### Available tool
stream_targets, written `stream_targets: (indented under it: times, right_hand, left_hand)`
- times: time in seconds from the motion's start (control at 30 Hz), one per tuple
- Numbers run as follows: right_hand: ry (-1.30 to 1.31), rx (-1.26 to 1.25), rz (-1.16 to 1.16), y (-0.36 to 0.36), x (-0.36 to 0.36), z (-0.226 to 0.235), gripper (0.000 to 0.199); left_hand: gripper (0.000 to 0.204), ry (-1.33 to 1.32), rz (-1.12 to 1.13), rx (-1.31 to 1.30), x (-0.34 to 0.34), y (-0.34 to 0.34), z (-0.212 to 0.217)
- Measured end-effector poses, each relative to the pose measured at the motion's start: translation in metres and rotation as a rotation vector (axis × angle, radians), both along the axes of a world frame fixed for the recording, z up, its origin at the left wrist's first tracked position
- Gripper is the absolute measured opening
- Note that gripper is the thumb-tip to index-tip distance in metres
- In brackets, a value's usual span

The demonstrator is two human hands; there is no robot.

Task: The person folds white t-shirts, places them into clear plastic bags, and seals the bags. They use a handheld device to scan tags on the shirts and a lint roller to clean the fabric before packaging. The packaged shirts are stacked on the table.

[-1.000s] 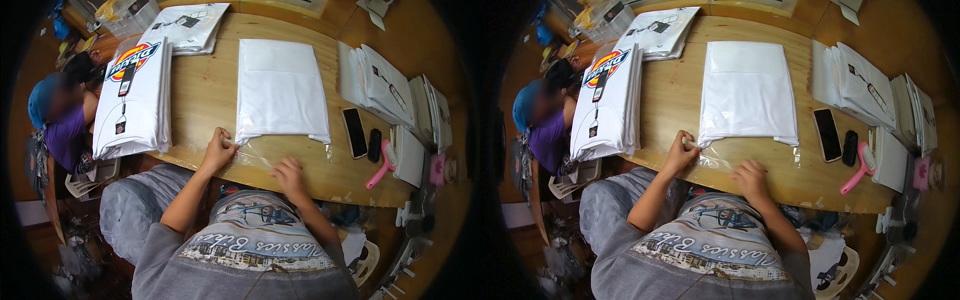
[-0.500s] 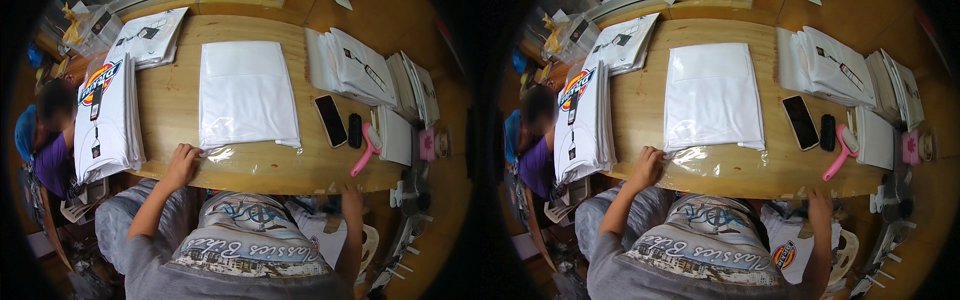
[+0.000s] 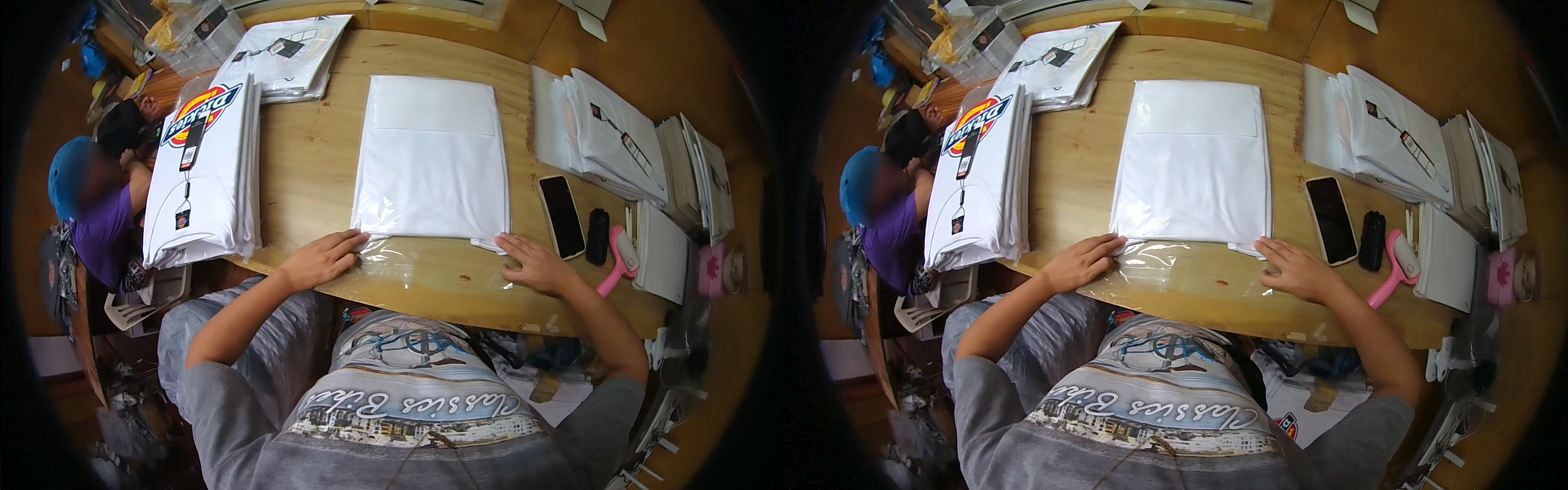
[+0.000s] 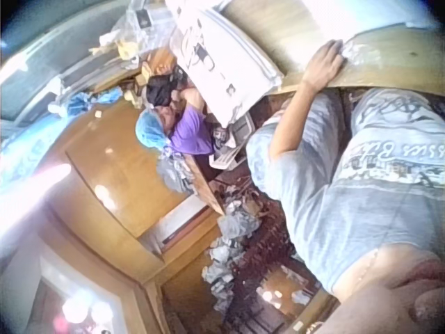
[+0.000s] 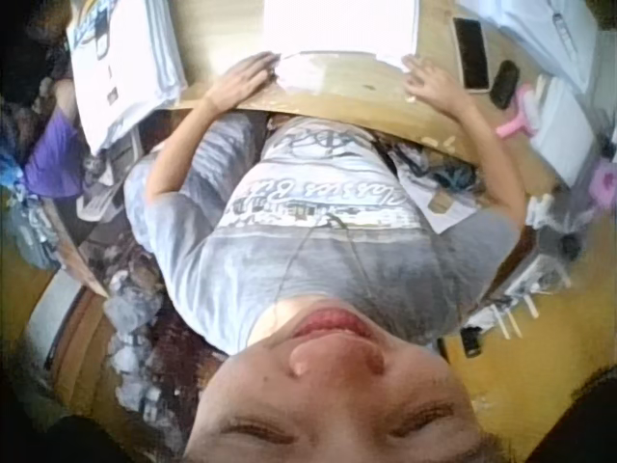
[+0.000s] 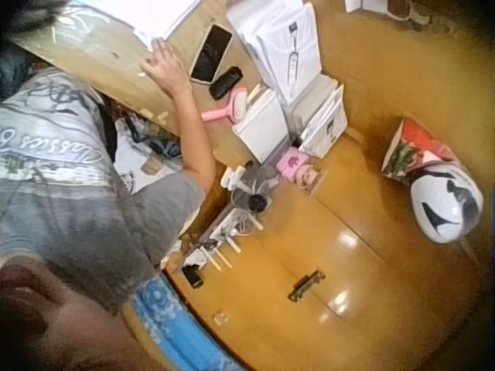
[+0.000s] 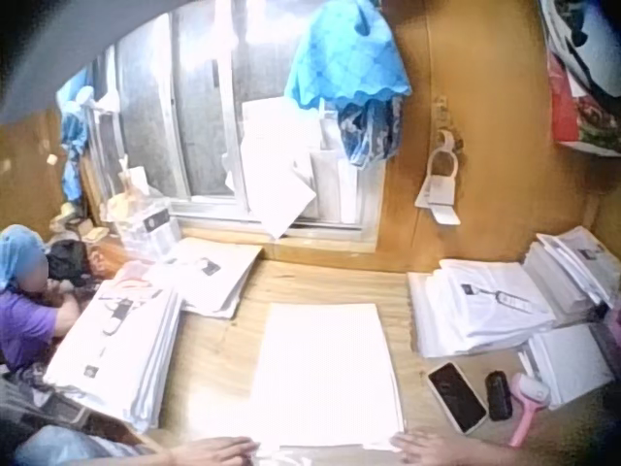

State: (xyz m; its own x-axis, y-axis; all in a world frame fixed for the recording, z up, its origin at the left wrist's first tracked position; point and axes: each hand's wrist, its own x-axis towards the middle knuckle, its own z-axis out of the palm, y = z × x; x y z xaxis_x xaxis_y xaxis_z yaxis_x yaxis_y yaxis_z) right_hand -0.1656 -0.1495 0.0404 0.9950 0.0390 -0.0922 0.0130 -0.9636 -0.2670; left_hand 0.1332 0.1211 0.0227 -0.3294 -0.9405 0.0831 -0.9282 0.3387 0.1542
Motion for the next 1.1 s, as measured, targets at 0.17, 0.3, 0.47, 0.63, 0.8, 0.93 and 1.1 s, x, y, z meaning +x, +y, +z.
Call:
stream_targets:
  times: [0.17,0.3,0.47,0.63,0.8,0.93,1.1]
  right_hand:
    - [-0.335,0.558,-0.346,0.006,-0.008,-0.026,0.011]
    - [-0.627,0.944,-0.770,0.019,0.000,-0.059,0.013]
    - [-0.618,0.601,-1.112,0.018,0.029,-0.070,0.016]
    - [-0.362,0.022,-1.145,0.024,0.050,-0.052,0.017]
    - [-0.064,-0.259,-1.041,0.023,0.058,-0.038,0.016]
    - [-0.065,-0.140,-1.157,0.025,0.055,-0.042,0.016]
    - [-0.669,-0.071,-0.977,0.033,0.047,-0.061,0.018]
  left_hand:
    - [0.014,0.453,0.265,-0.063,-0.005,-0.003,-0.011]
    - [0.012,0.824,0.707,-0.074,-0.014,-0.013,-0.014]
    - [0.013,0.672,1.102,-0.204,-0.023,-0.041,-0.024]
    - [0.012,-0.001,1.020,-0.116,-0.017,-0.058,-0.020]
    - [0.012,-0.179,1.067,-0.104,-0.019,-0.057,-0.028]
    - [0.015,-0.023,1.133,-0.247,-0.012,-0.045,-0.027]
    - [0.026,0.364,0.976,-0.430,-0.021,-0.033,-0.024]
